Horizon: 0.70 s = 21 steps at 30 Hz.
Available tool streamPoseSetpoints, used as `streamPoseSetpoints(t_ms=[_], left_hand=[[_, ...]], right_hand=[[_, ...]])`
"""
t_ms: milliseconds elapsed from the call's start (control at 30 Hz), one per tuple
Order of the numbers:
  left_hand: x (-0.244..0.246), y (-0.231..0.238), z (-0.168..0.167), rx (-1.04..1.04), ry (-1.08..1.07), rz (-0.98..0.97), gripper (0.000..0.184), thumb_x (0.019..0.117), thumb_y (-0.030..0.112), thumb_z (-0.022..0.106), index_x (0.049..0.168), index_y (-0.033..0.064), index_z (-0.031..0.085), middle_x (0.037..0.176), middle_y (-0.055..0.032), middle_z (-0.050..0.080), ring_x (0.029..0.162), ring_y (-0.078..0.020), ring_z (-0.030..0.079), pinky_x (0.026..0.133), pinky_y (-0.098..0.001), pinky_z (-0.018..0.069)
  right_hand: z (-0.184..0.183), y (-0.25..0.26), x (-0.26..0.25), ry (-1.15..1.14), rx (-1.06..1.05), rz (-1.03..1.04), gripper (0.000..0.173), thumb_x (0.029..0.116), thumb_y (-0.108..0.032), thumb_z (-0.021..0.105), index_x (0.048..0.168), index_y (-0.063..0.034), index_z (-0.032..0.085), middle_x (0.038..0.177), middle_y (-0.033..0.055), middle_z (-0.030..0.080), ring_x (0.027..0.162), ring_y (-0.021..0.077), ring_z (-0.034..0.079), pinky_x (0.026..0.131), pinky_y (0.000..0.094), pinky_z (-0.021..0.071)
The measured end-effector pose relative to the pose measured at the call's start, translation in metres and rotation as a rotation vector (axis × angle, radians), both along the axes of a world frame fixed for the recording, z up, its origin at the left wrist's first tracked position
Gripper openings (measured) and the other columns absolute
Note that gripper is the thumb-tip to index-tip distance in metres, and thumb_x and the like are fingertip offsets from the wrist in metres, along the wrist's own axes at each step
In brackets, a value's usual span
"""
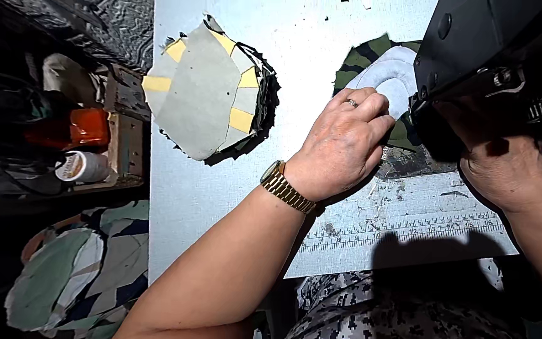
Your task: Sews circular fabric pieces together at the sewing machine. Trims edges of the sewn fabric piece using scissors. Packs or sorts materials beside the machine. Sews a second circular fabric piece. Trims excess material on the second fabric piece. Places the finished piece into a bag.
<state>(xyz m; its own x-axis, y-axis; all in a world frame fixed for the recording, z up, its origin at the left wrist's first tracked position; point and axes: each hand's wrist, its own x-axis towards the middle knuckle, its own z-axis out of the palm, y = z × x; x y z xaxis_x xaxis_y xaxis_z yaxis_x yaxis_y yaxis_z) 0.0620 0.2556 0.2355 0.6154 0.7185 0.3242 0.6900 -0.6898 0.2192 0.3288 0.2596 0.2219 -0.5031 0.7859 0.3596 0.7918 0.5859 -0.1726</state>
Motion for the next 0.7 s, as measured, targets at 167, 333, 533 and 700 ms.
streamPoseSetpoints(t_ms=[167, 333, 533, 700], left_hand=[[-0.003, 0.005, -0.003, 0.010, 0.004, 0.039, 0.039, 0.0981, 0.018, 0.045, 0.127, 0.0090, 0.071, 0.129, -0.0129, 0.065, 0.128, -0.0299, 0.056, 0.113, -0.0489, 0.0382], [0.000, 0.007, -0.003, 0.003, 0.021, 0.131, 0.042, 0.0987, 0.020, 0.043, 0.131, 0.0101, 0.069, 0.130, -0.0140, 0.064, 0.129, -0.0311, 0.056, 0.110, -0.0515, 0.0402], [0.003, 0.003, -0.003, 0.066, 0.087, 0.266, 0.046, 0.0984, 0.026, 0.040, 0.129, 0.0079, 0.068, 0.123, -0.0167, 0.066, 0.119, -0.0349, 0.060, 0.099, -0.0550, 0.0440], [0.005, -0.012, 0.000, 0.140, 0.199, 0.391, 0.048, 0.1009, 0.029, 0.035, 0.126, 0.0036, 0.068, 0.110, -0.0201, 0.063, 0.101, -0.0400, 0.062, 0.082, -0.0580, 0.0449]], right_hand=[[-0.002, -0.004, 0.001, 0.005, 0.042, -0.070, 0.044, 0.1033, -0.001, 0.046, 0.143, -0.0132, 0.060, 0.134, 0.0193, 0.063, 0.126, 0.0384, 0.060, 0.105, 0.0565, 0.0471], [-0.005, -0.002, 0.003, -0.004, 0.122, -0.084, 0.039, 0.1034, -0.005, 0.045, 0.136, -0.0133, 0.065, 0.131, 0.0189, 0.066, 0.128, 0.0380, 0.058, 0.108, 0.0556, 0.0427], [0.002, 0.003, 0.008, 0.017, 0.154, -0.213, 0.037, 0.0969, -0.011, 0.054, 0.131, -0.0026, 0.066, 0.133, 0.0231, 0.063, 0.129, 0.0415, 0.056, 0.106, 0.0562, 0.0437], [0.003, 0.011, 0.015, 0.046, 0.082, -0.325, 0.039, 0.0981, -0.019, 0.057, 0.129, 0.0038, 0.063, 0.122, 0.0256, 0.063, 0.110, 0.0422, 0.064, 0.090, 0.0556, 0.0519]])
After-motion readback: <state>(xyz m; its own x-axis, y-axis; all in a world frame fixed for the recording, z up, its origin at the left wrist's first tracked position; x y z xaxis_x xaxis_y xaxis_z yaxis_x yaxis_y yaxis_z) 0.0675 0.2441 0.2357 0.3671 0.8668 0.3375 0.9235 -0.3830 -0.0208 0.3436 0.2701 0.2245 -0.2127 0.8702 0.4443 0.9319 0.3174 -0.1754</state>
